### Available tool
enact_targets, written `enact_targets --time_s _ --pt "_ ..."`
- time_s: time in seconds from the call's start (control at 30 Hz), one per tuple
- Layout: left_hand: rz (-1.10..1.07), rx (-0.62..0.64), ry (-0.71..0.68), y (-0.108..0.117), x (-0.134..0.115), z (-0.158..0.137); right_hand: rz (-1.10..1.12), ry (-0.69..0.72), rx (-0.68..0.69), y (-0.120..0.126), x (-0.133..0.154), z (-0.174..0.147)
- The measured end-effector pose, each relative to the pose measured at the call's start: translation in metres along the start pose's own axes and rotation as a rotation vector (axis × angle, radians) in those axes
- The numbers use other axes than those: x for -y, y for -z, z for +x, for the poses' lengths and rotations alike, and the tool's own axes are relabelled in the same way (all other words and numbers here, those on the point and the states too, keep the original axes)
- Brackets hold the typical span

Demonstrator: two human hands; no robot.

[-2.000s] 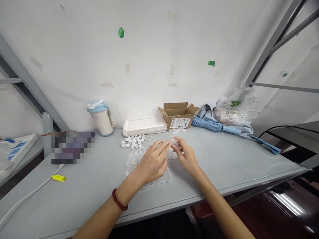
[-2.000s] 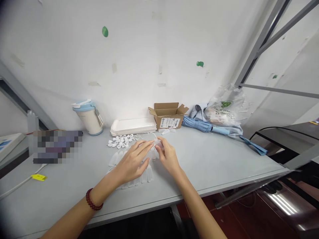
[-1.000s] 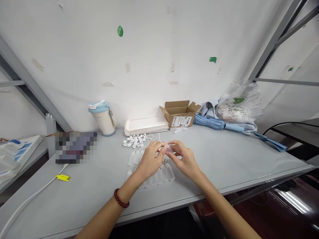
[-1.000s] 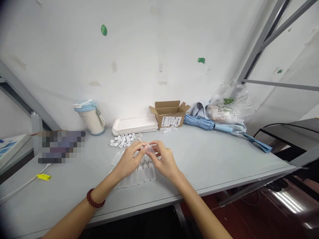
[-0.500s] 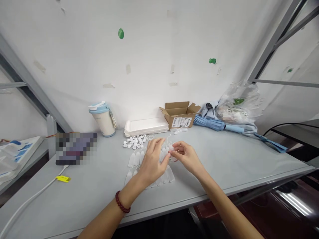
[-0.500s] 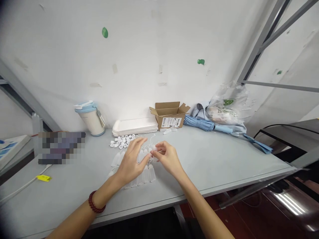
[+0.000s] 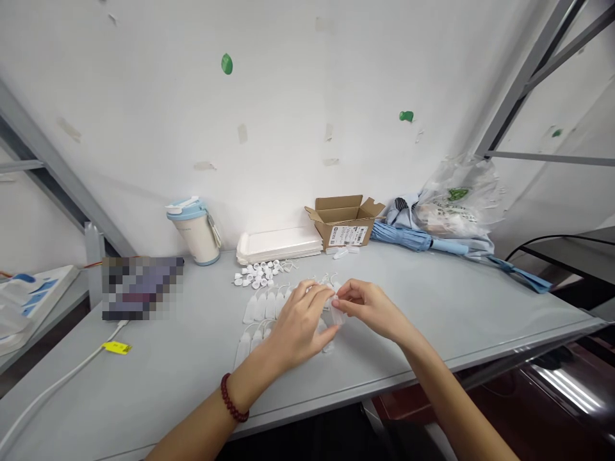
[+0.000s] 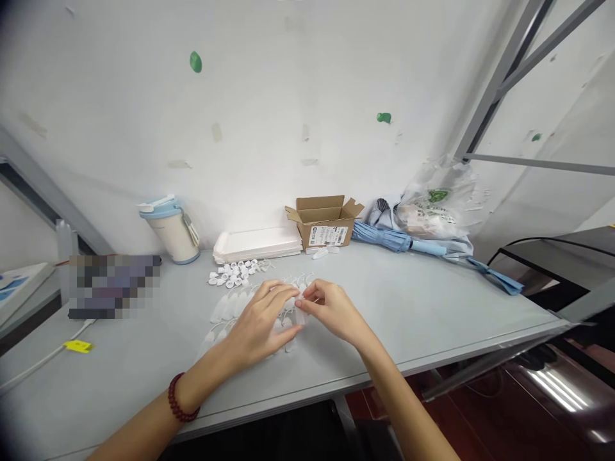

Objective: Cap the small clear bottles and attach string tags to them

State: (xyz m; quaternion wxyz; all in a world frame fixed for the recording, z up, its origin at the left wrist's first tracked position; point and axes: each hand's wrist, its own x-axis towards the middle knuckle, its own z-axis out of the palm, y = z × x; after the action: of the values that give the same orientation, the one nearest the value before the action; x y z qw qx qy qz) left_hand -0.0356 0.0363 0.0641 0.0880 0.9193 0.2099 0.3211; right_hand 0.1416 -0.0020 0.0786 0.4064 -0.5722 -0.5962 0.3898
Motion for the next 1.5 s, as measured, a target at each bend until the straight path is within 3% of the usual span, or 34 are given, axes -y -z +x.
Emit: enact_targets --time_s 0.27,0.53,1.5 --pt "-0.132 0.233 0.015 0.000 -0.014 -0.002 -0.381 0.004 0.287 0.031 0.008 -0.013" --pt "-0.059 0.354 0.046 0.001 -0.013 -0.002 -0.481 0.054 0.390 0.024 0.001 -0.007" --pt "0.133 0.334 0.093 -0.007 -0.013 -0.004 -0.470 -0.006 0.418 0.015 0.003 -0.005"
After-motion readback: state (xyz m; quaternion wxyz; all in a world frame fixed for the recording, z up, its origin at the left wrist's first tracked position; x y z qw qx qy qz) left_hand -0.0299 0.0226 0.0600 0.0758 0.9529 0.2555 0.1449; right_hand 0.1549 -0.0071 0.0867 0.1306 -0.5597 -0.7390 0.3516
